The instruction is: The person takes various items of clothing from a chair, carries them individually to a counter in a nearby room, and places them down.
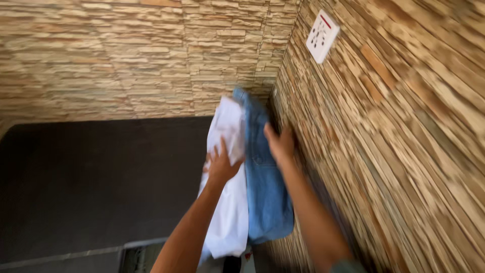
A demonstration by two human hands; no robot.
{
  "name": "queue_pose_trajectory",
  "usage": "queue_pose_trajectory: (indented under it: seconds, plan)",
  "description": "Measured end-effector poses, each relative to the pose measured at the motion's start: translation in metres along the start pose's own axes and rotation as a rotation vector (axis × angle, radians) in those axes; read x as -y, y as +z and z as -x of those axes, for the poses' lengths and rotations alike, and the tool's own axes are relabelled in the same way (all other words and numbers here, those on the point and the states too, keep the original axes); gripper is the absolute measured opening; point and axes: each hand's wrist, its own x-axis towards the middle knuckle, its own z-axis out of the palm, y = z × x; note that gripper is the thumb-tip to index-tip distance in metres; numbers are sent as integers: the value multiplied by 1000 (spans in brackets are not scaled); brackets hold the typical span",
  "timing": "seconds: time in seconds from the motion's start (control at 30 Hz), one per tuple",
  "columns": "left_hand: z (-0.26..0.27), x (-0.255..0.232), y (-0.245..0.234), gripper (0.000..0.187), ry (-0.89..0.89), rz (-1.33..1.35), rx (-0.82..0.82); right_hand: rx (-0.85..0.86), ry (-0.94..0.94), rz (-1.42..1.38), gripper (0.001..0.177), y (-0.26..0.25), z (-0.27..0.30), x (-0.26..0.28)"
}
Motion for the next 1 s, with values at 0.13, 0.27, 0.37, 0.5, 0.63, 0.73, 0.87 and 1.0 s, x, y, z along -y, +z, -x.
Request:
queue_pose_trajectory:
  seconds: [0.13,0.27,0.37,0.5,0.63,0.73,0.87,1.0]
  plan:
    - [23,69,47,132,-213,36,266,185,97,277,123,23,98,-55]
    - [21,67,53,110,-162,-45,389,367,108,624,105,53,151,-65]
    - [6,71,56,98,16,-77,416,409,40,713,85,76,141,-69]
    - [-34,66,66,94,133,-57,364,462,87,733,78,94,112,-70]
    - [-40,53,41,89,211,-182,376,434,91,726,78,102,90,-71]
    - [-43,41,19,87,275,-321,380,238,-15,645,84,101,118,-60]
    - [-38,54,20,72,495,-446,419,441,-9,728,86,102,148,-54]
    - [-53,57,24,64,516,-366,431,434,93,732,81,111,142,-61]
